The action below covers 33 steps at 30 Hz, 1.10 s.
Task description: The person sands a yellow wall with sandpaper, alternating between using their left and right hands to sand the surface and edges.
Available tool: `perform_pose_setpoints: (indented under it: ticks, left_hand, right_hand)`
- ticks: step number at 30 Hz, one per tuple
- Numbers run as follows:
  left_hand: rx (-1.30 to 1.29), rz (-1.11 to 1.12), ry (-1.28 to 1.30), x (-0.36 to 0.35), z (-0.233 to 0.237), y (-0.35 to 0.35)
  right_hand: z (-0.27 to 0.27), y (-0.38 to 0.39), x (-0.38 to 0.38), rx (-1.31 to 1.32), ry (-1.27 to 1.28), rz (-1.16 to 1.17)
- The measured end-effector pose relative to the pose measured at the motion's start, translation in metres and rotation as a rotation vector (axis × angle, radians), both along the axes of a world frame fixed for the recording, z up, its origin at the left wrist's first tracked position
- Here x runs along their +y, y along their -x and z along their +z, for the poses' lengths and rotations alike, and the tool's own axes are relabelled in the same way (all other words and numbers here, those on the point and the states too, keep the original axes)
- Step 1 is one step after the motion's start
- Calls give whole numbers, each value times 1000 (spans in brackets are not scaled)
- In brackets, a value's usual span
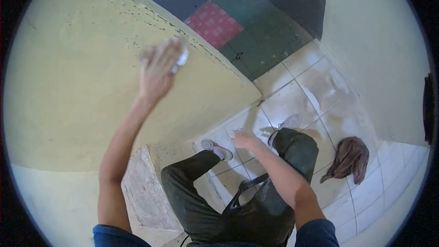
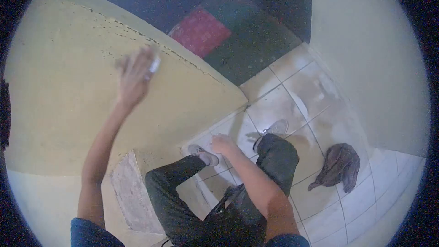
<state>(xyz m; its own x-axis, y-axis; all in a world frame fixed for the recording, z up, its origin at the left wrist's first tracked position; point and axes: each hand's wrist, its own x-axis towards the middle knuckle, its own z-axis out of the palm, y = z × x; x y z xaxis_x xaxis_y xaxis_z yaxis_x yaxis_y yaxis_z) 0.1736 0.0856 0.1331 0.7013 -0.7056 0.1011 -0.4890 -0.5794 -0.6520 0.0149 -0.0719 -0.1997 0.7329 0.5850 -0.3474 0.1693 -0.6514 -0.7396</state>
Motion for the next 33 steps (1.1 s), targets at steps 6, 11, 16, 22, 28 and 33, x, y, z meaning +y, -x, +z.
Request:
perform_pose_setpoints:
  ticks: [6,11,16,22,28,33]
  left_hand:
    - [-602,-140,319,-35,111,-35]
    - [-99,30,-64,-18,-9,-1]
    - [31,-70,150,8,10,-12]
    - [-564,-16,239,-16,117,-23]
    - [157,-16,67,7,-51,15]
    - [-98,151,114,-4,59,-1]
  right_hand:
    - [-2,-3,25,-17,13,-18]
    - [-30,3,40,-71,-43,-67]
    - [19,-5,20,-13,-42,77]
    - [23,-7,34,66,-2,18]
    - [-8,3,32,-55,-7,-74]
    - [-13,5,37,-20,10,-51]
